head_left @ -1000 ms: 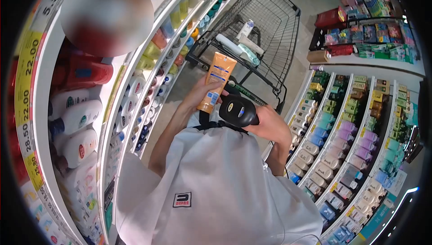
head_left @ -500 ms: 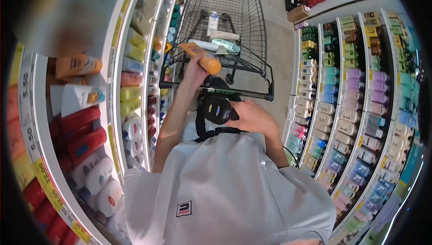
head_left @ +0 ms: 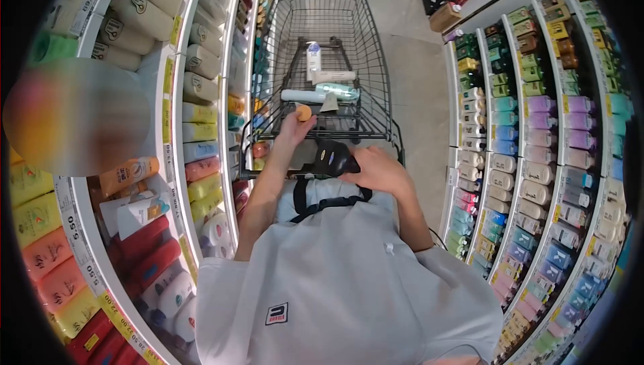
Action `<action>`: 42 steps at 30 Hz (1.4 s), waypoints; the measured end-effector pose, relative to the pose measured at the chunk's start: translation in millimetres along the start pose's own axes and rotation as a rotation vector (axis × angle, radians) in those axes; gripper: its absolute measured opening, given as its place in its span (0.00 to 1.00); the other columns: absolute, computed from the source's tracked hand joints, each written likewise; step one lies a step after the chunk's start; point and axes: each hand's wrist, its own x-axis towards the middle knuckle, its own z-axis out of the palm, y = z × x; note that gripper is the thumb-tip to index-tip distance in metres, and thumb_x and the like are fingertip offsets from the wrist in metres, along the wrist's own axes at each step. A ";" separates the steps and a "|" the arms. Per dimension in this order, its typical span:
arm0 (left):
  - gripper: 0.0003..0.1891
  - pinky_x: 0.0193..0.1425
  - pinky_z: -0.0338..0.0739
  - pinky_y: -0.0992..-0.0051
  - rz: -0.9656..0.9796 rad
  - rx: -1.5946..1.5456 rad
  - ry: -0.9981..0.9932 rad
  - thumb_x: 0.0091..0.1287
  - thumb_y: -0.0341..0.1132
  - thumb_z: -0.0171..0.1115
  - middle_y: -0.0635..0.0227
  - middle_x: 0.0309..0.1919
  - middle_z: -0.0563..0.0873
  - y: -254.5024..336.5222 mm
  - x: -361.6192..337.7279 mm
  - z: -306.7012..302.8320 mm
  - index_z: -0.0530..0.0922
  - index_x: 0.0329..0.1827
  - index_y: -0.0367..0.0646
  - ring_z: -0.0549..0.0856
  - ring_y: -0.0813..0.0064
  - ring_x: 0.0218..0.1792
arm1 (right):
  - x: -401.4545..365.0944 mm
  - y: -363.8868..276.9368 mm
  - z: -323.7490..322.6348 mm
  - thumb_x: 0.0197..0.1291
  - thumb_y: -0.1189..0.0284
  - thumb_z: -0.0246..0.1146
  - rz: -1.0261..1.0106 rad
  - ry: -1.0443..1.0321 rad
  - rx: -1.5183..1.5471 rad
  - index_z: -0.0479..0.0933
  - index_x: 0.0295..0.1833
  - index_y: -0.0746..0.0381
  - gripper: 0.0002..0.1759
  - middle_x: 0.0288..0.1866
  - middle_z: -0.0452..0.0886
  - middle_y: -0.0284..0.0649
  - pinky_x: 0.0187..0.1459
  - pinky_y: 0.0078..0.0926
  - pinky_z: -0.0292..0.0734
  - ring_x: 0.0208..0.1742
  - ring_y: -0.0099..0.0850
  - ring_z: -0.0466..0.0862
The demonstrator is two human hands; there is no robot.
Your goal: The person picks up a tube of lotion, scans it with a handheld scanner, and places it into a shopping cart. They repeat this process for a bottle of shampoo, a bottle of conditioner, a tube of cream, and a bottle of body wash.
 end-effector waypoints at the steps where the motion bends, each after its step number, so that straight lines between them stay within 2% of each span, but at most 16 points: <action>1: 0.19 0.66 0.77 0.51 -0.016 -0.010 -0.040 0.72 0.28 0.48 0.44 0.56 0.74 0.7 -9.2 2.5 0.64 0.65 0.36 0.81 0.47 0.57 | 5.8 3.4 0.8 0.51 0.58 0.72 -0.024 0.023 0.046 0.80 0.44 0.66 0.23 0.33 0.85 0.54 0.44 0.48 0.80 0.40 0.55 0.85; 4: 0.22 0.67 0.77 0.54 0.424 0.192 0.138 0.70 0.25 0.49 0.44 0.57 0.73 -28.2 -50.1 46.6 0.62 0.67 0.31 0.81 0.46 0.57 | 31.3 24.7 7.9 0.51 0.61 0.73 -0.046 0.019 0.022 0.82 0.43 0.66 0.21 0.33 0.84 0.56 0.44 0.46 0.79 0.41 0.55 0.85; 8: 0.26 0.72 0.73 0.62 0.461 0.239 -0.028 0.70 0.27 0.53 0.52 0.57 0.75 -24.6 -81.5 40.5 0.62 0.71 0.33 0.80 0.53 0.61 | 58.1 55.2 21.3 0.53 0.61 0.72 0.102 -0.011 -0.071 0.82 0.48 0.67 0.23 0.56 0.81 0.56 0.54 0.44 0.77 0.57 0.52 0.81; 9: 0.21 0.72 0.73 0.61 0.473 0.264 0.004 0.71 0.27 0.53 0.56 0.55 0.76 -20.1 -97.0 43.0 0.67 0.66 0.34 0.80 0.55 0.60 | 65.0 62.9 20.9 0.54 0.59 0.70 0.175 -0.100 -0.101 0.80 0.55 0.67 0.28 0.66 0.75 0.56 0.61 0.42 0.74 0.65 0.49 0.76; 13: 0.15 0.65 0.78 0.64 0.787 0.393 0.136 0.72 0.27 0.52 0.55 0.57 0.76 -8.6 -154.6 31.1 0.71 0.60 0.34 0.84 0.63 0.52 | 81.9 80.4 16.3 0.56 0.53 0.68 0.055 -0.093 -0.084 0.76 0.62 0.68 0.35 0.66 0.75 0.57 0.68 0.40 0.69 0.68 0.49 0.74; 15: 0.14 0.59 0.78 0.70 1.003 0.514 0.258 0.71 0.26 0.53 0.58 0.54 0.77 -3.1 -189.5 30.7 0.72 0.58 0.36 0.85 0.70 0.47 | 98.9 104.8 33.1 0.52 0.57 0.71 -0.163 0.068 -0.115 0.80 0.48 0.69 0.27 0.55 0.80 0.56 0.59 0.45 0.76 0.58 0.53 0.80; 17: 0.14 0.57 0.76 0.76 1.212 0.532 0.351 0.69 0.23 0.55 0.61 0.52 0.78 5.1 -223.4 32.4 0.72 0.57 0.36 0.83 0.76 0.45 | 108.6 70.5 11.0 0.51 0.60 0.72 -0.036 -0.038 -0.122 0.81 0.49 0.68 0.25 0.58 0.80 0.55 0.59 0.45 0.76 0.59 0.53 0.80; 20: 0.20 0.64 0.70 0.67 1.756 0.853 0.688 0.60 0.21 0.59 0.56 0.57 0.74 17.0 -292.9 46.6 0.72 0.56 0.37 0.75 0.64 0.58 | 138.7 52.8 20.0 0.51 0.60 0.71 -0.006 -0.134 -0.153 0.81 0.48 0.68 0.25 0.53 0.82 0.59 0.57 0.46 0.77 0.56 0.54 0.81; 22: 0.22 0.72 0.57 0.57 2.008 0.924 1.000 0.59 0.25 0.60 0.50 0.60 0.70 19.9 -338.9 49.1 0.72 0.58 0.37 0.68 0.51 0.64 | 147.5 38.0 28.1 0.51 0.60 0.71 0.064 -0.181 -0.156 0.81 0.49 0.68 0.25 0.50 0.83 0.60 0.56 0.47 0.77 0.54 0.55 0.82; 25: 0.31 0.76 0.57 0.56 2.163 0.941 1.308 0.61 0.25 0.61 0.50 0.67 0.63 36.3 -395.1 35.9 0.60 0.68 0.36 0.64 0.55 0.70 | 157.3 7.3 47.1 0.50 0.59 0.73 -0.026 -0.164 -0.214 0.82 0.44 0.68 0.24 0.44 0.84 0.60 0.53 0.48 0.78 0.49 0.56 0.84; 29: 0.37 0.75 0.59 0.54 2.263 0.539 1.257 0.60 0.23 0.67 0.47 0.68 0.62 76.3 -421.1 13.3 0.56 0.70 0.35 0.66 0.55 0.69 | 148.5 -47.0 70.6 0.49 0.58 0.74 -0.074 -0.211 -0.200 0.83 0.42 0.68 0.24 0.41 0.85 0.59 0.51 0.47 0.79 0.47 0.54 0.84; 32: 0.38 0.75 0.60 0.60 2.063 0.326 0.829 0.62 0.25 0.70 0.47 0.68 0.63 95.7 -407.4 -11.9 0.55 0.70 0.33 0.69 0.60 0.66 | 131.4 -69.0 93.7 0.50 0.59 0.73 -0.199 -0.158 -0.225 0.84 0.43 0.68 0.23 0.39 0.85 0.57 0.50 0.46 0.79 0.45 0.53 0.85; 33: 0.39 0.73 0.60 0.67 1.850 0.629 1.098 0.64 0.28 0.71 0.47 0.68 0.64 98.2 -403.1 -31.6 0.54 0.71 0.32 0.70 0.64 0.65 | 122.3 -73.0 98.6 0.51 0.59 0.73 -0.178 -0.184 -0.208 0.83 0.43 0.68 0.23 0.38 0.86 0.57 0.49 0.45 0.79 0.44 0.53 0.85; 36: 0.42 0.71 0.60 0.69 1.618 0.623 0.853 0.63 0.28 0.72 0.48 0.67 0.65 103.7 -389.5 -60.8 0.52 0.73 0.31 0.69 0.65 0.65 | 103.9 -80.7 104.4 0.52 0.60 0.72 -0.128 -0.266 -0.148 0.83 0.44 0.67 0.22 0.35 0.86 0.54 0.47 0.42 0.80 0.41 0.50 0.87; 40: 0.36 0.68 0.67 0.66 2.082 0.671 0.947 0.65 0.32 0.71 0.50 0.61 0.71 111.0 -401.5 -33.3 0.58 0.69 0.31 0.73 0.66 0.61 | 90.2 -90.4 91.6 0.53 0.58 0.71 -0.024 -0.354 -0.087 0.82 0.43 0.67 0.22 0.32 0.86 0.52 0.45 0.42 0.80 0.39 0.49 0.87; 42: 0.34 0.63 0.74 0.62 1.880 0.479 0.705 0.66 0.29 0.67 0.53 0.57 0.74 103.0 -419.5 -7.2 0.58 0.69 0.31 0.78 0.65 0.53 | 87.9 -82.0 92.9 0.54 0.58 0.71 -0.095 -0.208 -0.143 0.82 0.43 0.67 0.22 0.33 0.86 0.53 0.46 0.42 0.80 0.40 0.50 0.86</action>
